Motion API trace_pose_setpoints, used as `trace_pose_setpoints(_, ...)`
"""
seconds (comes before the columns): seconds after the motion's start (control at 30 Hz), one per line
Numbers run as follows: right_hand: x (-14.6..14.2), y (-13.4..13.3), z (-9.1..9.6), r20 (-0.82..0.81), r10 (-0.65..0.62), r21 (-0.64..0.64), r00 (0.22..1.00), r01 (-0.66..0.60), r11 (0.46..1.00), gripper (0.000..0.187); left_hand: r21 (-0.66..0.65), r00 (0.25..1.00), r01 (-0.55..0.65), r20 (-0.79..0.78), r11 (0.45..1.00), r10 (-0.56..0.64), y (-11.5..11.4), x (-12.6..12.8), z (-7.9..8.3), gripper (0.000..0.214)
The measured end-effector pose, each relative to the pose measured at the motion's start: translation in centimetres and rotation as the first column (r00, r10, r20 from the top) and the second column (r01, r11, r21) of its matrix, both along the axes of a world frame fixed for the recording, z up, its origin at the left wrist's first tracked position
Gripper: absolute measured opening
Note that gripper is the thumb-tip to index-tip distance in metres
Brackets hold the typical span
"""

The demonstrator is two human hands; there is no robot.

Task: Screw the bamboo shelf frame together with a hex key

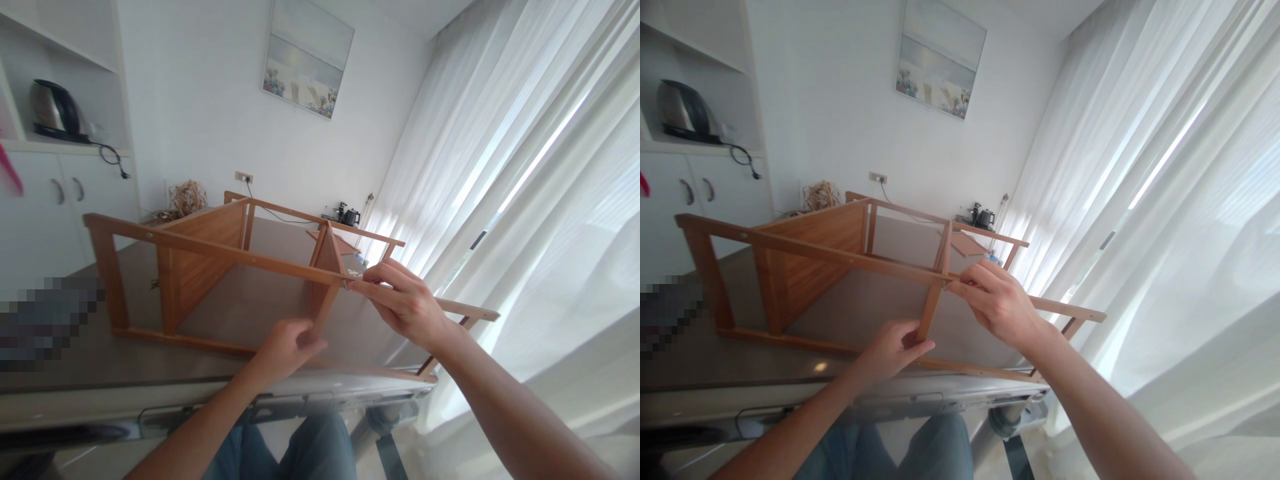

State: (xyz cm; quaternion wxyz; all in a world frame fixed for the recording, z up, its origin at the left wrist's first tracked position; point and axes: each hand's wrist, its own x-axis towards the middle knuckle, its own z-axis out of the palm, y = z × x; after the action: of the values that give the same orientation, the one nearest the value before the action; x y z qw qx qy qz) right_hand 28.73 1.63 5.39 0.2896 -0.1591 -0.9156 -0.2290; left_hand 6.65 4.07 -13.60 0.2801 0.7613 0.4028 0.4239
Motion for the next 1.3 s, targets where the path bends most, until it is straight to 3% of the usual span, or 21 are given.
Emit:
trace_pose_setpoints(0.57, -0.3, 0.2, 3.6, 0.308, -0.035, 0.043, 0.951, 0.023, 0.999, 0.034, -0.023, 1.000, 0.010, 0.013, 1.000, -0.009, 0.0, -0.1, 0.0, 0.038)
trace_pose_setpoints(0.9, -2.4, -0.3, 6.0, 0.443, -0.041, 0.082, 0.896, 0.005, 0.997, 0.038, -0.031, 1.000, 0.020, 0.021, 0.999, -0.019, 0.0, -0.1, 0.0, 0.037)
trace_pose_setpoints(1.1, -2.4, -0.9, 5.5, 0.460, -0.159, 0.098, 0.873, 0.128, 0.987, 0.031, -0.026, 1.000, 0.015, 0.020, 1.000, -0.014, 0.2, 0.0, -0.3, 0.040)
trace_pose_setpoints(1.3, -1.7, -1.0, 4.4, 0.352, -0.163, 0.108, 0.922, 0.134, 0.985, 0.028, -0.021, 1.000, -0.014, -0.002, 1.000, 0.014, 0.3, 0.0, -0.4, 0.041)
